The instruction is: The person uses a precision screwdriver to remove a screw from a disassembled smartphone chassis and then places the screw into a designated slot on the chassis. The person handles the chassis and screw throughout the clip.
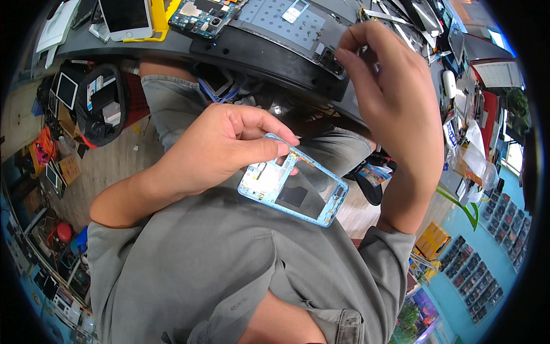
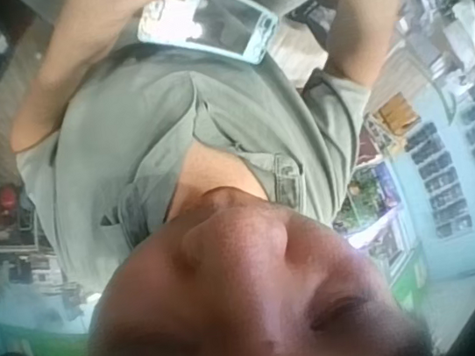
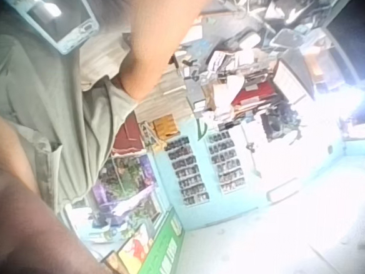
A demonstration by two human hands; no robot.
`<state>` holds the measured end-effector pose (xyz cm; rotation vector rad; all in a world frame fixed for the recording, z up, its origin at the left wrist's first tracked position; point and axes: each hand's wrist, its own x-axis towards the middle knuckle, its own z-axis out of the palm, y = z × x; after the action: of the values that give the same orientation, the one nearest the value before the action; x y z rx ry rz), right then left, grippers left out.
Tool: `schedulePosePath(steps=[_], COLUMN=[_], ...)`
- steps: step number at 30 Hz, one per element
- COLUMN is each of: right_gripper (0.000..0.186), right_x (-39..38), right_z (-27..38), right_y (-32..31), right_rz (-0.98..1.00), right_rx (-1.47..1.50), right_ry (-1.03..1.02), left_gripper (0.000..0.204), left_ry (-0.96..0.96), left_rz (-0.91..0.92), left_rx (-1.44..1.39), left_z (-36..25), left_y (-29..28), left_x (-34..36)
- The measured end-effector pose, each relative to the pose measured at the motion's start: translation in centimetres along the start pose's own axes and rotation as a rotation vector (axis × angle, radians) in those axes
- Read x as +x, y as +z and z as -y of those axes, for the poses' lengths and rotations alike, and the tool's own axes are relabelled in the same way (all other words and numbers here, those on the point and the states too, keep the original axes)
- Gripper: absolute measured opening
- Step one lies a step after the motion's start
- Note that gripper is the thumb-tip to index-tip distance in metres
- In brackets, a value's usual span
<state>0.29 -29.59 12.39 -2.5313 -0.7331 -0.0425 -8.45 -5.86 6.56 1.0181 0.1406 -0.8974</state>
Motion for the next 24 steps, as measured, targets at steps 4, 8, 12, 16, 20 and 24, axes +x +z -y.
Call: schedulePosePath(steps=[4,8,12,16,20,24], right_gripper=[0.014,0.023,0.035,0.044,0.048,0.046], right_x=[-3.3,-6.6,-8.7,-10.0,-10.1,-10.1], right_z=[0.7,2.4,2.1,2.2,2.8,2.8], right_y=[-0.4,0.2,1.5,2.1,2.1,2.3], right_rz=[-0.033,-0.014,-0.030,-0.048,-0.042,-0.050], right_rx=[0.124,0.204,0.128,0.057,-0.004,-0.027], right_ry=[-0.075,-0.067,-0.182,-0.244,-0.238,-0.248], left_gripper=[0.022,0.023,0.022,0.022,0.022,0.022], left_ry=[0.003,-0.010,-0.001,0.015,0.056,0.042], left_rz=[0.008,0.000,-0.024,-0.017,-0.021,-0.040], left_rx=[0.020,0.009,0.049,0.064,0.074,0.119], left_z=[-0.1,-0.5,0.1,0.0,0.3,-0.1], left_y=[-0.1,0.2,-0.1,0.0,0.0,0.2], left_x=[0.1,0.2,0.4,0.5,0.6,0.3])
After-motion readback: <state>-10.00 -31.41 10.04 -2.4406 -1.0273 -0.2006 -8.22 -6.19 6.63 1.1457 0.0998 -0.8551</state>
